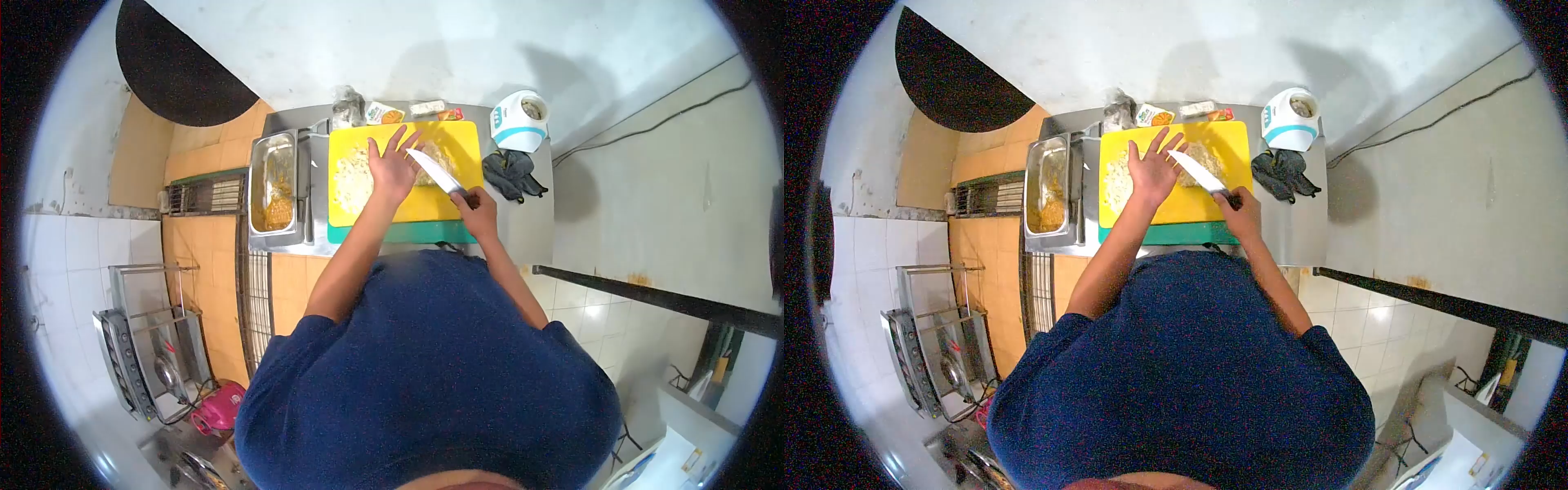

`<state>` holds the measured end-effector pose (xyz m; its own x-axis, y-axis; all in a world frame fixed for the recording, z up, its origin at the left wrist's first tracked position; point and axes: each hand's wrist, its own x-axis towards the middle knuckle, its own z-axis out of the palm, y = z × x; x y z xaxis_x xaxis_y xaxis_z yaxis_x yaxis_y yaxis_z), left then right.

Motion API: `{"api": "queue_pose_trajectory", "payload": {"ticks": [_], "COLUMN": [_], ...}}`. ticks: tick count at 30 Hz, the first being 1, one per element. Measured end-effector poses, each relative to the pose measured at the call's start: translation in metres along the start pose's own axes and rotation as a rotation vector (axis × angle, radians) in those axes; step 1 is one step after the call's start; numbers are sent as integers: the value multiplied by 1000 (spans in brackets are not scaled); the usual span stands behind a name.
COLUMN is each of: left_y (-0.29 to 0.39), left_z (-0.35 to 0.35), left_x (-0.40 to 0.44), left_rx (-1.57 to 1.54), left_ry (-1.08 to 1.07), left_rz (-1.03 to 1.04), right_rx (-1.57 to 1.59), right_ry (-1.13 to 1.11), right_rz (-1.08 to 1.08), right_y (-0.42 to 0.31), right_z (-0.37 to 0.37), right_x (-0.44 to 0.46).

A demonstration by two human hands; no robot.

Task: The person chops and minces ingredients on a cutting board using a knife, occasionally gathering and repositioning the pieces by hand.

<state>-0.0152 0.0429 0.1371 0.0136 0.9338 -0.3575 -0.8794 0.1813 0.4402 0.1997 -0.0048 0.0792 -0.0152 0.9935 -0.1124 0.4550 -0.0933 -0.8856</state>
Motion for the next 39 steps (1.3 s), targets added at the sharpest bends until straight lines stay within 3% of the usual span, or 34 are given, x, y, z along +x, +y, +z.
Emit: {"api": "queue_pose_trajectory", "payload": {"ticks": [6, 9, 10, 14, 20, 26, 29, 36, 39], "left_y": [-3, -9, -12, -4, 2, 5, 15, 9, 7], "left_z": [-11, -4, -8, -15, -15, -16, -16, -12, -13], "left_x": [-5, -9, -7, -9, -3, -3, -7, -5, -2], "left_rx": [-42, -137, -119, -80, -129, -175, -171, -102, -143], "left_ry": [-42, -85, -65, -66, -163, -266, -260, -154, -302], "left_rz": [-8, -54, -45, -4, -5, 31, 39, 19, -2], "right_rx": [95, 3, -87, 40, 33, -81, -3, 82, -16], "right_ry": [-63, 5, 90, 12, -114, 167, 103, -3, 54], "right_rz": [-180, -27, -76, -25, -155, -80, -8, -174, -108], "right_y": [-26, -8, -7, -11, -41, -6, -13, -48, -12], "right_z": [5, 18, 16, -1, -2, -6, -19, -3, 7], "right_x": [-14, 0, 2, 1, -21, 3, 0, -22, -5]}}
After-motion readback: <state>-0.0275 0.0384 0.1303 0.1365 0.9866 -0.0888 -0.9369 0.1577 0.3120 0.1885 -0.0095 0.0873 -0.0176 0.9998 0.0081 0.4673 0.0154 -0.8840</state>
